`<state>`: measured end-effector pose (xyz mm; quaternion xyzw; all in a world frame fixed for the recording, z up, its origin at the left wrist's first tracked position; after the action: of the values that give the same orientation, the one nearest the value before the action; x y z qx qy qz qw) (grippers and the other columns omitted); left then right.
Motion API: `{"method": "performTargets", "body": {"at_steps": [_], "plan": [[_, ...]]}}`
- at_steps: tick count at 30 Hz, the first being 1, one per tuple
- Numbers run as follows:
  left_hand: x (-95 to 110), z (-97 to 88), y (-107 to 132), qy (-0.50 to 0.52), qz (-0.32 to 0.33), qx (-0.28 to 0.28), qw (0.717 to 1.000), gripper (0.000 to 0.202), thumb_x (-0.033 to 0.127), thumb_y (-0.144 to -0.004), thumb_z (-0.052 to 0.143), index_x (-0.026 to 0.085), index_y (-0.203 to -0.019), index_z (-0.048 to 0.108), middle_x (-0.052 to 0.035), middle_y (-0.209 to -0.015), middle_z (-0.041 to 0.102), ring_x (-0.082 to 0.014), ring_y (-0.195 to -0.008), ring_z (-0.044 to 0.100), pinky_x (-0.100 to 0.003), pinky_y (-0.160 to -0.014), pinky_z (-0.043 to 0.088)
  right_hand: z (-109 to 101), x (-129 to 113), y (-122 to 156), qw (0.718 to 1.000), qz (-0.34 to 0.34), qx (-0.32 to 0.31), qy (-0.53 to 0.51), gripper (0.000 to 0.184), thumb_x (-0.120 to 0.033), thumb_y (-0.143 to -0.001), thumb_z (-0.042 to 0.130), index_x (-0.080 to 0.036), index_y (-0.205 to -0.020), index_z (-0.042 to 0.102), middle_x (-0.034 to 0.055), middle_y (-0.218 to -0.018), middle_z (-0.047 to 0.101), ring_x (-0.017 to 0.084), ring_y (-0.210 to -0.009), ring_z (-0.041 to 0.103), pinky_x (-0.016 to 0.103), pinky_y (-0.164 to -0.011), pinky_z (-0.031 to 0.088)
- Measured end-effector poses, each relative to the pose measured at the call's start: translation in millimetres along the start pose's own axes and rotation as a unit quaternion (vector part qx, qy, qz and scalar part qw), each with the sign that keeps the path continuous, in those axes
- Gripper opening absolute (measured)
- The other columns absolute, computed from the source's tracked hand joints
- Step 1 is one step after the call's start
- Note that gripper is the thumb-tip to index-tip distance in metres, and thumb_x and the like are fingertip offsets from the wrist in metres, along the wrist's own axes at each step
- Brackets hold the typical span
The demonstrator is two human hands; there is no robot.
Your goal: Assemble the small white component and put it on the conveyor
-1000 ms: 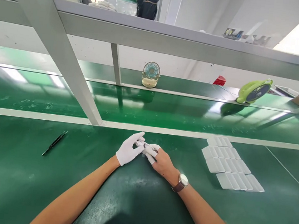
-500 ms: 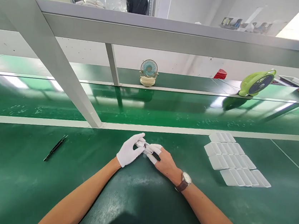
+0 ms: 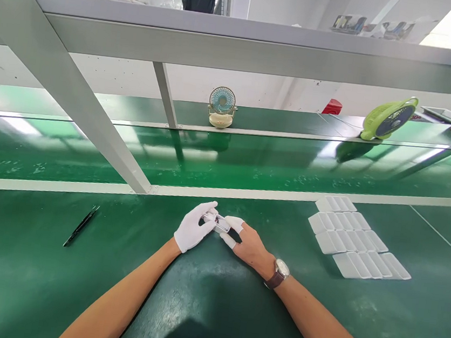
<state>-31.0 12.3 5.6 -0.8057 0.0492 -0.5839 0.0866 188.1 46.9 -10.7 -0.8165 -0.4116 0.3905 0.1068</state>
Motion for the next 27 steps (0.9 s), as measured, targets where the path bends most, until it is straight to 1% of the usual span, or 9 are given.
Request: {"method": "performTargets", "body": {"at_steps": [4,5,9,11,15,19,21,23,27], "plan": [[2,-0.2,-1,0.009,-0.003,0.007,1.0,0.053,0.027,-0.087,0.065,0.022,-0.139,0.057,-0.0085,-0.117,0.07,-0.0186,-0.088,0.067,-0.037,-0.086,0.056,-2,-1,-2,0.999,-0.009,-0.043,0.03,0.046,-0.03,-0.099,0.059,-0.033,-0.145,0.052,0.0086,-0.136,0.063,0.025,-0.115,0.068,0.041,-0.096,0.06],[3,-0.3,-1,0.009,-0.002,0.01,1.0,0.053,0.028,-0.087,0.066,0.022,-0.138,0.058,-0.0081,-0.116,0.07,-0.0184,-0.086,0.067,-0.037,-0.085,0.056,-3,-1,-2,0.999,-0.012,-0.036,0.027,0.047,-0.032,-0.098,0.061,-0.032,-0.145,0.052,0.0091,-0.136,0.063,0.025,-0.116,0.068,0.042,-0.097,0.06],[4,-0.5,-1,0.008,0.005,0.02,1.0,0.053,0.028,-0.085,0.067,0.023,-0.137,0.059,-0.0073,-0.113,0.071,-0.0175,-0.082,0.066,-0.037,-0.084,0.057,-7,-2,-3,0.999,-0.031,0.034,-0.006,0.053,-0.036,-0.094,0.068,-0.028,-0.144,0.051,0.0115,-0.135,0.063,0.026,-0.121,0.065,0.042,-0.101,0.058],[3,-0.4,-1,0.01,0.005,0.02,1.0,0.053,0.028,-0.086,0.067,0.023,-0.138,0.059,-0.0073,-0.112,0.071,-0.0171,-0.081,0.065,-0.037,-0.083,0.056,-7,-2,-3,0.998,-0.035,0.046,-0.013,0.053,-0.036,-0.094,0.069,-0.027,-0.143,0.052,0.0114,-0.134,0.064,0.025,-0.121,0.065,0.042,-0.102,0.057],[3,-0.1,0,0.015,0.002,0.017,1.0,0.053,0.028,-0.086,0.067,0.023,-0.138,0.059,-0.0075,-0.112,0.071,-0.0169,-0.081,0.065,-0.037,-0.083,0.057,-7,-2,-2,0.999,-0.022,0.042,-0.025,0.051,-0.035,-0.094,0.068,-0.028,-0.143,0.053,0.0112,-0.135,0.064,0.025,-0.122,0.065,0.043,-0.104,0.056],[4,0.2,0,0.018,0.003,0.021,1.0,0.053,0.029,-0.085,0.068,0.022,-0.137,0.06,-0.0075,-0.111,0.071,-0.0174,-0.081,0.066,-0.037,-0.083,0.057,-5,-3,-1,0.999,-0.013,0.011,-0.045,0.051,-0.034,-0.094,0.068,-0.029,-0.142,0.054,0.011,-0.138,0.062,0.026,-0.126,0.062,0.046,-0.106,0.054],[4,0.2,-1,0.017,0.005,0.023,1.0,0.052,0.029,-0.084,0.068,0.023,-0.136,0.061,-0.0074,-0.11,0.072,-0.0178,-0.082,0.066,-0.038,-0.084,0.057,-6,-3,-2,0.998,0.002,-0.008,-0.063,0.049,-0.034,-0.093,0.069,-0.03,-0.14,0.056,0.0105,-0.14,0.06,0.026,-0.128,0.06,0.048,-0.108,0.052],[3,0.1,-1,0.012,0.006,0.025,1.0,0.052,0.029,-0.084,0.069,0.022,-0.135,0.061,-0.0075,-0.109,0.072,-0.0188,-0.083,0.066,-0.039,-0.085,0.057,-8,-3,-4,0.995,0.034,-0.018,-0.094,0.045,-0.034,-0.092,0.07,-0.03,-0.136,0.059,0.0096,-0.14,0.06,0.027,-0.129,0.059,0.049,-0.109,0.05],[1,-0.5,-1,0.001,0.004,0.025,1.0,0.052,0.03,-0.085,0.068,0.023,-0.136,0.062,-0.008,-0.112,0.072,-0.0209,-0.088,0.067,-0.04,-0.086,0.057,-15,1,-9,0.982,0.097,0.017,-0.162,0.04,-0.035,-0.092,0.07,-0.028,-0.131,0.061,0.0078,-0.133,0.065,0.024,-0.116,0.065,0.045,-0.103,0.054]]}}
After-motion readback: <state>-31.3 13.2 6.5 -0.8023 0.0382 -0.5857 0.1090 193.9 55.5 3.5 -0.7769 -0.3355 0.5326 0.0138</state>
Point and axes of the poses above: each hand's wrist, its own y-axis away from the middle knuckle, its own z-axis out of the palm, x = y × z, the point moved 1 cm from there along -y, towards the middle knuckle
